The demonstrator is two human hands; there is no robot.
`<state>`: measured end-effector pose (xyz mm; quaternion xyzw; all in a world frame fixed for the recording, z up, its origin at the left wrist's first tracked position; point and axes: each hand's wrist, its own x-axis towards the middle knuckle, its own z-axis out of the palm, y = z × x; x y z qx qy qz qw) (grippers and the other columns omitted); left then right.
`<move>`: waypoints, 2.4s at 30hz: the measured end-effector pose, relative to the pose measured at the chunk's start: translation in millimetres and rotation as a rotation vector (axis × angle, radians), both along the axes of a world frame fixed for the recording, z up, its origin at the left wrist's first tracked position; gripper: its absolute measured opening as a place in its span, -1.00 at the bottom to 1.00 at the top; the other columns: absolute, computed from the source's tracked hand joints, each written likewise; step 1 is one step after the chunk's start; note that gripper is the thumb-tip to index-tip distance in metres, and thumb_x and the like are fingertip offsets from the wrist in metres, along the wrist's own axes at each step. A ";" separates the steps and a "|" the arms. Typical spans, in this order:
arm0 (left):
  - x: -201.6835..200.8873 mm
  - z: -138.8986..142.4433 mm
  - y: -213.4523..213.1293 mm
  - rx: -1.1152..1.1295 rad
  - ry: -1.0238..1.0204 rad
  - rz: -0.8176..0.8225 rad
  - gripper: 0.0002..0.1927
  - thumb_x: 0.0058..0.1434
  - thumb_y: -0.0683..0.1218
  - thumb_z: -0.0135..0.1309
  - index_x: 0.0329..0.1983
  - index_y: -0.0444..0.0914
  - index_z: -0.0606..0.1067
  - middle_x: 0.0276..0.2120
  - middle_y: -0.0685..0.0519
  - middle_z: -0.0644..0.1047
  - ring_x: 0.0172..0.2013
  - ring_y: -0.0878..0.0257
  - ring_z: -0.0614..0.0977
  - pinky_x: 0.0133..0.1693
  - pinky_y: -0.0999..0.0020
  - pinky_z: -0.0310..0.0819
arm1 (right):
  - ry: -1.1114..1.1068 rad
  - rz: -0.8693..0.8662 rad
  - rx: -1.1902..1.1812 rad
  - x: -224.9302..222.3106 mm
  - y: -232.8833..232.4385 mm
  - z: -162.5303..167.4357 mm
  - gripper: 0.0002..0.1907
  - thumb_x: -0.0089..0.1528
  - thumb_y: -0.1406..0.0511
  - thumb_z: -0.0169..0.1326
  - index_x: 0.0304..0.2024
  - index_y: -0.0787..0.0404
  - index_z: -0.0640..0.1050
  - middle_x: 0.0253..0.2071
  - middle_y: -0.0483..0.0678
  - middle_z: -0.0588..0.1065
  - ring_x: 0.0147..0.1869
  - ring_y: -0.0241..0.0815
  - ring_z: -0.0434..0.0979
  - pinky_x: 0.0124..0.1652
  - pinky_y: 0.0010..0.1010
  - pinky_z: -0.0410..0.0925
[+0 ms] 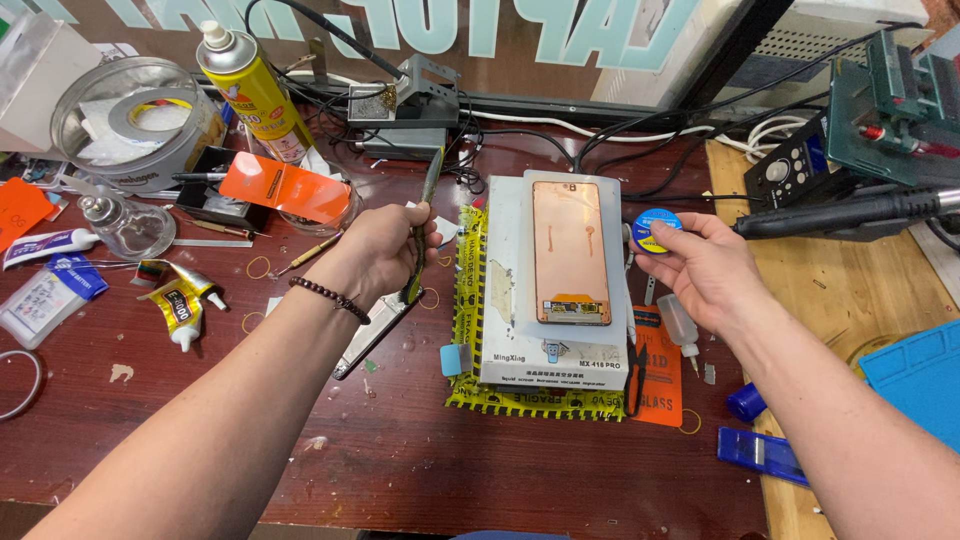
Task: The person holds a small round tin of paste in one hand and a brush-like applicator in the other, repeatedly applying paste along the edges of a phone back housing resting on a heating separation platform. They work the applicator around the housing's perimeter throughout the clip.
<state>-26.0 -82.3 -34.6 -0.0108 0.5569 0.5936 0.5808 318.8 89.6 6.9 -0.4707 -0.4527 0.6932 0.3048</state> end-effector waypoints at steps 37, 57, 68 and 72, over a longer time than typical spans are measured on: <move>1.6 -0.8 -26.2 -0.005 -0.077 -0.006 -0.81 0.45 -0.07 -0.08 -0.10 -0.30 0.45 -0.33 0.05 0.52 -0.29 0.19 0.61 -0.19 0.21 0.58 | -0.010 0.039 -0.028 -9.9 3.4 1.3 -0.77 0.30 0.32 0.14 0.01 0.16 0.49 -0.08 -0.05 0.59 -0.06 -0.19 0.64 -0.10 -0.35 0.51; -54.2 14.1 -0.6 -0.098 0.053 -0.713 -0.89 0.35 -0.11 0.04 -0.11 -0.20 0.44 -0.23 0.05 0.61 -0.19 0.15 0.74 -0.38 0.57 0.65 | -0.015 0.019 -0.035 -10.5 -1.0 1.0 -0.80 0.29 0.32 0.16 -0.04 0.18 0.52 -0.12 -0.07 0.59 -0.11 -0.21 0.61 -0.16 -0.35 0.51; -78.3 11.0 16.2 -0.087 0.076 -0.631 -0.89 0.20 -0.06 0.20 -0.30 -0.16 0.52 -0.59 0.27 0.37 -0.68 0.49 0.18 -0.71 0.57 -0.04 | -0.030 0.019 -0.044 -11.4 -6.6 4.8 -0.78 0.28 0.31 0.15 -0.02 0.18 0.52 -0.11 -0.07 0.60 -0.07 -0.19 0.64 -0.17 -0.38 0.50; -68.4 8.9 11.0 0.007 0.148 -0.416 -0.85 0.25 -0.09 0.21 -0.34 -0.16 0.46 -0.48 0.22 0.47 -0.50 0.42 0.44 -0.43 0.49 0.31 | -0.036 0.013 -0.053 -11.2 -8.2 6.2 -0.78 0.29 0.31 0.15 -0.02 0.18 0.51 -0.12 -0.06 0.61 -0.06 -0.20 0.63 -0.17 -0.39 0.49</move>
